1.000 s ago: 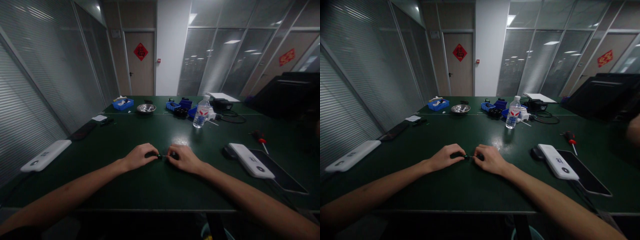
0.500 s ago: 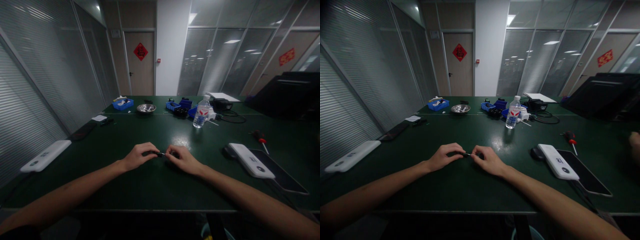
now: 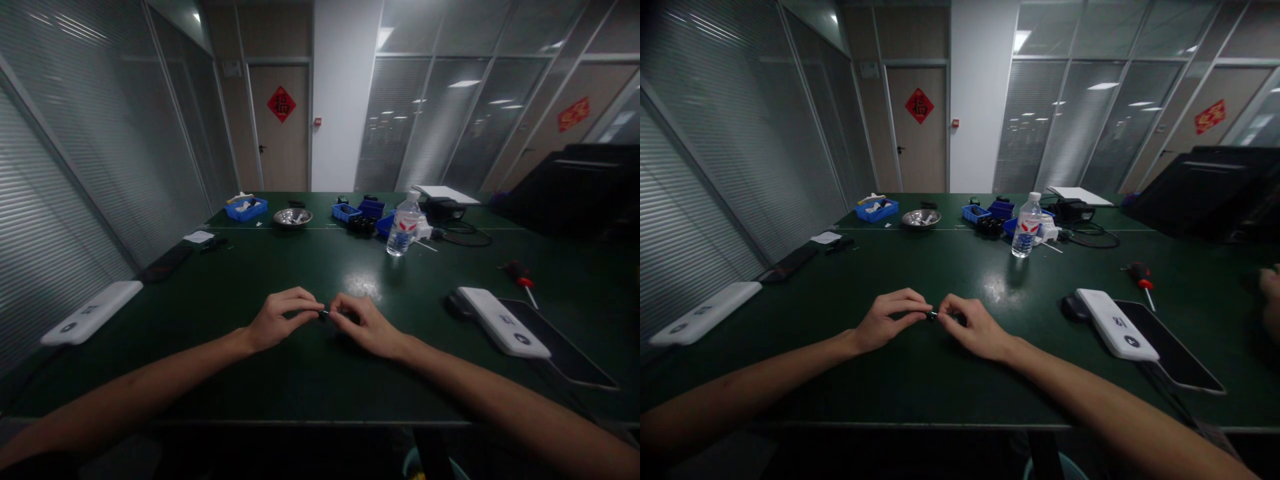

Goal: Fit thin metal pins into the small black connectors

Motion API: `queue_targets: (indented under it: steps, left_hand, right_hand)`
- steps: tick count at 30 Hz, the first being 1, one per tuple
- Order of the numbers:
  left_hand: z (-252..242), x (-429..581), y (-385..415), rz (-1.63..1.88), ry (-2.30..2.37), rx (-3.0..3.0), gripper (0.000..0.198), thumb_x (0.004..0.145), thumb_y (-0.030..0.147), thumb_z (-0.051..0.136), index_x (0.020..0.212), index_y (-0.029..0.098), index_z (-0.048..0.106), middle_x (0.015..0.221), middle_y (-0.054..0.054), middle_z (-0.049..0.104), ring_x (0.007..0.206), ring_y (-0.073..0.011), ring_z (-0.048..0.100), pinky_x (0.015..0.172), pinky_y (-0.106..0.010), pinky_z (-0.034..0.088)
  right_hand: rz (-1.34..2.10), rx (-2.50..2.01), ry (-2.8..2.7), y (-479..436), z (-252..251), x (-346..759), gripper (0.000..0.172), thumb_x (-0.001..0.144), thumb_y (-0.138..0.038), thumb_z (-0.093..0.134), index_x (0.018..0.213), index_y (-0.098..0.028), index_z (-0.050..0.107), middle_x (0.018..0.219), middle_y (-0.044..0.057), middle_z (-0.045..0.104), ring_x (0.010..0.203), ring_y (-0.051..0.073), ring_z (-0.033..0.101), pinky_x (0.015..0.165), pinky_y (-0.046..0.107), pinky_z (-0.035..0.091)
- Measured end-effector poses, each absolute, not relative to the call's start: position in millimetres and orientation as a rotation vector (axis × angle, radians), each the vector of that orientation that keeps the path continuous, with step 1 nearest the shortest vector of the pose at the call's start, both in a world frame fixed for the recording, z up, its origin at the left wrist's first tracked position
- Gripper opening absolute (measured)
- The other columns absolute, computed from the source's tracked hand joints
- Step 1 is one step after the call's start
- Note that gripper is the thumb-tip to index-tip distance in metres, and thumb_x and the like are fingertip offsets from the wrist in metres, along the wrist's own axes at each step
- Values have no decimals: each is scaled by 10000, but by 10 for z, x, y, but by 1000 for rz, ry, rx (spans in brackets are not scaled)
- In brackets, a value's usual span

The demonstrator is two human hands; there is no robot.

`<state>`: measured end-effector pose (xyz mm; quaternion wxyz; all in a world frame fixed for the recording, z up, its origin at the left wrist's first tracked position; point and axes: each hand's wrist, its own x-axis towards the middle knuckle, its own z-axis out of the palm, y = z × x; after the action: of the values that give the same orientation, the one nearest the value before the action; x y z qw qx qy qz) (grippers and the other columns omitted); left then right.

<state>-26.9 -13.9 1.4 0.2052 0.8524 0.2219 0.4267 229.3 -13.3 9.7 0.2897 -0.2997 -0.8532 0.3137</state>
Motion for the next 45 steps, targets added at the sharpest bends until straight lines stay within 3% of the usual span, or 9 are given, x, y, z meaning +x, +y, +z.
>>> queue_targets:
  steps: [9, 17, 24, 28, 37, 45]
  left_hand:
    - [-9, -283, -132, 987, 621, 2436, 248, 990, 227, 639, 1210, 198, 750, 1049, -96, 702, 948, -185, 682, 827, -324, 585]
    - [35, -247, -174, 1177, 665, 2336, 217, 973, 232, 670, 1160, 195, 772, 1042, -96, 731, 950, -195, 706, 836, -330, 604]
    - [-45, -207, -176, 1332, 686, 2301, 213, 953, 226, 701, 1155, 211, 768, 1027, -80, 752, 930, -190, 712, 825, -335, 603]
    - [-31, -191, -182, 1327, 666, 2304, 194, 950, 218, 702, 1131, 198, 768, 1013, -84, 749, 920, -191, 707, 823, -336, 597]
    - [-6, -211, -113, 1045, 830, 2281, 268, 962, 219, 680, 1223, 220, 741, 1118, -72, 728, 1024, -202, 689, 924, -352, 560]
    - [-46, -229, -59, 795, 930, 2290, 255, 993, 268, 639, 1227, 239, 737, 1117, -51, 702, 982, -186, 660, 844, -305, 530]
  right_hand:
    - [737, -845, -2402, -144, 106, 2306, 149, 1010, -311, 567, 1029, -192, 655, 785, -13, 627, 643, 121, 527, 598, 242, 390]
    - [869, -821, -2221, -182, 99, 2246, 208, 1044, -367, 532, 1004, -186, 627, 810, -7, 633, 707, 130, 572, 621, 241, 412]
    - [905, -810, -2090, -199, 45, 2206, 252, 1036, -430, 544, 958, -195, 587, 778, -14, 583, 686, 131, 533, 618, 251, 414]
    - [858, -791, -2089, -200, 21, 2197, 196, 1030, -400, 556, 1053, -206, 576, 791, -14, 602, 684, 134, 541, 613, 252, 421]
    - [691, -871, -2223, -106, 48, 2291, 207, 1036, -356, 548, 1150, -206, 635, 893, 14, 664, 743, 141, 608, 631, 241, 452]
    - [537, -870, -2514, -41, 128, 2387, 236, 1044, -303, 513, 1225, -220, 641, 1023, 42, 716, 807, 165, 644, 742, 286, 472]
